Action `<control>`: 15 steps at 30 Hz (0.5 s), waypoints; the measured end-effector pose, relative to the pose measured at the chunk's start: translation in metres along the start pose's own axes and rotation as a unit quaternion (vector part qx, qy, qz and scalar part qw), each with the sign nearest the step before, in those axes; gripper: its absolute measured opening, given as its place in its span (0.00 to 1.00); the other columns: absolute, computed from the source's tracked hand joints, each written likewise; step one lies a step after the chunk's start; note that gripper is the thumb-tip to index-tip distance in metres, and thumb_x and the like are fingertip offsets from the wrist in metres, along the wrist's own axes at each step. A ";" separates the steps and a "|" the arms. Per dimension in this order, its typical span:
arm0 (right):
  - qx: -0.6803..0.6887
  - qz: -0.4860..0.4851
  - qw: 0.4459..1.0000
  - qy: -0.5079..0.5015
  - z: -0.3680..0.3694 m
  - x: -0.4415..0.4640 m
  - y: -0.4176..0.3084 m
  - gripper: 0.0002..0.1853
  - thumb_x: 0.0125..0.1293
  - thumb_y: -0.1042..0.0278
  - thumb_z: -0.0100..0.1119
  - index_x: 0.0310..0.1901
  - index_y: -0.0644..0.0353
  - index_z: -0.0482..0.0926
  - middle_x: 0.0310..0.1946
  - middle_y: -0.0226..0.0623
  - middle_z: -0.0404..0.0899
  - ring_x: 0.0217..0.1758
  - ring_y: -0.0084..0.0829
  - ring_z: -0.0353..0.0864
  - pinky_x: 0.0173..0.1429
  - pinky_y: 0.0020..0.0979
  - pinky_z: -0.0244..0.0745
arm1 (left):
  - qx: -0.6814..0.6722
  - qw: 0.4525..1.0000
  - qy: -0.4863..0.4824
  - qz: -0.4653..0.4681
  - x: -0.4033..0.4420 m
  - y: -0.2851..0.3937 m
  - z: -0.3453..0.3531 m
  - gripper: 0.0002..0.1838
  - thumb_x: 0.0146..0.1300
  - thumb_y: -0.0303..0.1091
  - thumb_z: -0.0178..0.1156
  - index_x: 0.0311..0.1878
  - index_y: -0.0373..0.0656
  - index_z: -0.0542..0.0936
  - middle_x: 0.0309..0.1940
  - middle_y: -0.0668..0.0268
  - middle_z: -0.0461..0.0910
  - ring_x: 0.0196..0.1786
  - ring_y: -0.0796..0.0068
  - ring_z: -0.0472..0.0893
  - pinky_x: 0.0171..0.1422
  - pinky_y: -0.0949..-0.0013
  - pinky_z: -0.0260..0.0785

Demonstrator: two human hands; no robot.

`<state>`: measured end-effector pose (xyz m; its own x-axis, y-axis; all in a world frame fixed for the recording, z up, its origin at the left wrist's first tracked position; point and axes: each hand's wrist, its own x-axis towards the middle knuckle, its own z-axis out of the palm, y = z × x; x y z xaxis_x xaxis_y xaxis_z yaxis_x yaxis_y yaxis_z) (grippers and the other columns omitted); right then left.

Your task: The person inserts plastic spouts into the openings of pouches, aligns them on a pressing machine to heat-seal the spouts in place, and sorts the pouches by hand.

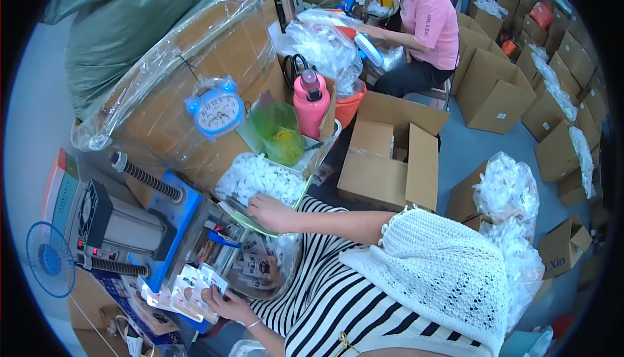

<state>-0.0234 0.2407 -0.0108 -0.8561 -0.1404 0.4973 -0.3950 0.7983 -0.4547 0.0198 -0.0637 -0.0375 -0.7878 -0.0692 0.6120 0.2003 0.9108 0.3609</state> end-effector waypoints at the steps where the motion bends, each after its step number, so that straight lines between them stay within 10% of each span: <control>1: -0.007 0.001 1.000 -0.004 -0.001 0.002 0.001 0.14 0.51 0.76 0.54 0.41 0.63 0.74 0.41 0.40 0.71 0.48 0.41 0.71 0.53 0.38 0.67 | -0.006 1.000 0.002 0.002 -0.003 -0.005 0.001 0.14 0.62 0.30 0.55 0.48 0.33 0.79 0.52 0.49 0.75 0.55 0.46 0.73 0.57 0.52 0.67; 15: -0.080 -0.061 0.995 -0.016 -0.005 0.006 -0.027 0.15 0.51 0.75 0.55 0.43 0.61 0.74 0.42 0.38 0.71 0.49 0.38 0.71 0.52 0.34 0.66 | -0.035 0.999 0.016 -0.007 0.003 -0.002 0.001 0.14 0.60 0.27 0.56 0.48 0.32 0.78 0.50 0.49 0.75 0.54 0.46 0.73 0.59 0.50 0.65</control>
<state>-0.0162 0.2216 0.0085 -0.8164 -0.2584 0.5165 -0.4402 0.8573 -0.2670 0.0169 -0.0649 -0.0372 -0.7719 -0.0967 0.6284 0.2305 0.8785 0.4184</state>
